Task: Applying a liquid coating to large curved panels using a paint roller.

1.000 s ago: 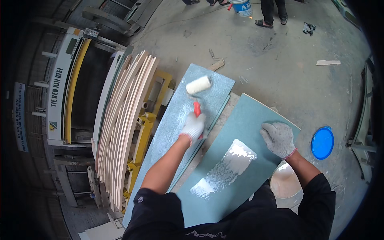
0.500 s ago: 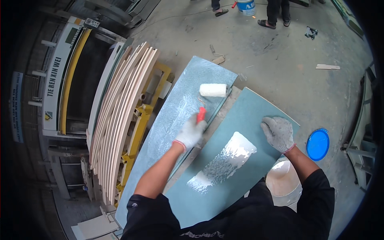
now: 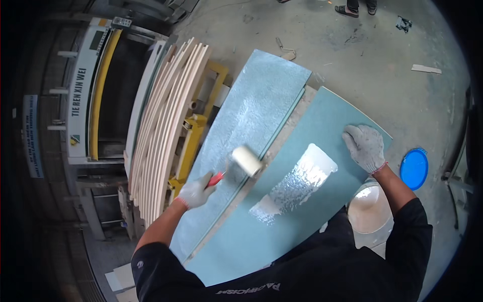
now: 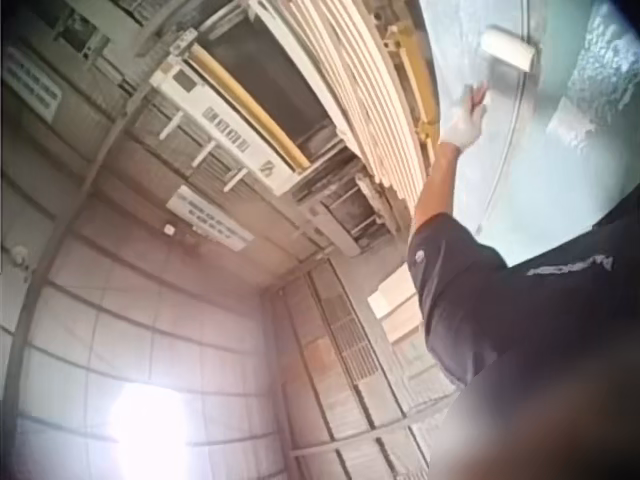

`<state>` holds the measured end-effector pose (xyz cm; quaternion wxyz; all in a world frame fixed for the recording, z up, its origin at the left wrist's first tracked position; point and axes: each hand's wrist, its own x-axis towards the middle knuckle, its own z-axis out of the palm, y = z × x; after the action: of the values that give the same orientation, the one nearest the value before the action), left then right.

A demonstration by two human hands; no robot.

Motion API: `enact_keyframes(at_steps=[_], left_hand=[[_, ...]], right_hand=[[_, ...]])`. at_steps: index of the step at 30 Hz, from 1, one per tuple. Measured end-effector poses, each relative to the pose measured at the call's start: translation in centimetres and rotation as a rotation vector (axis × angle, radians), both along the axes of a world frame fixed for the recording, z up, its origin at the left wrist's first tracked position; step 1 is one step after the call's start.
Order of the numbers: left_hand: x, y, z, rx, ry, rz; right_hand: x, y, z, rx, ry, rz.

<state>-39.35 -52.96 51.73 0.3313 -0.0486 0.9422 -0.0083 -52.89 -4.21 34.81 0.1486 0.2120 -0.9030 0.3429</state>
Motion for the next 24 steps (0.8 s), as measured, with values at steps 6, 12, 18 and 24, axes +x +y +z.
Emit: enact_keyframes(at_steps=[6, 12, 18, 24], left_hand=[[-12.7, 1.2, 0.1, 0.044, 0.293, -0.025], [-31.1, 4.3, -6.7, 0.105, 0.458, 0.033], [-7.8, -13.1, -6.0, -0.110, 0.185, 0.027], [-5.9, -11.1, -2.2, -0.283, 0.014, 0.134]], right_hand=[[0.2, 0.2, -0.5, 0.027, -0.044, 0.011], [-0.7, -0.5, -0.8, -0.010, -0.047, 0.041], [-0.2, 0.8, -1.0, -0.072, -0.072, 0.023], [0.5, 0.7, -1.7, -0.015, -0.111, 0.028]])
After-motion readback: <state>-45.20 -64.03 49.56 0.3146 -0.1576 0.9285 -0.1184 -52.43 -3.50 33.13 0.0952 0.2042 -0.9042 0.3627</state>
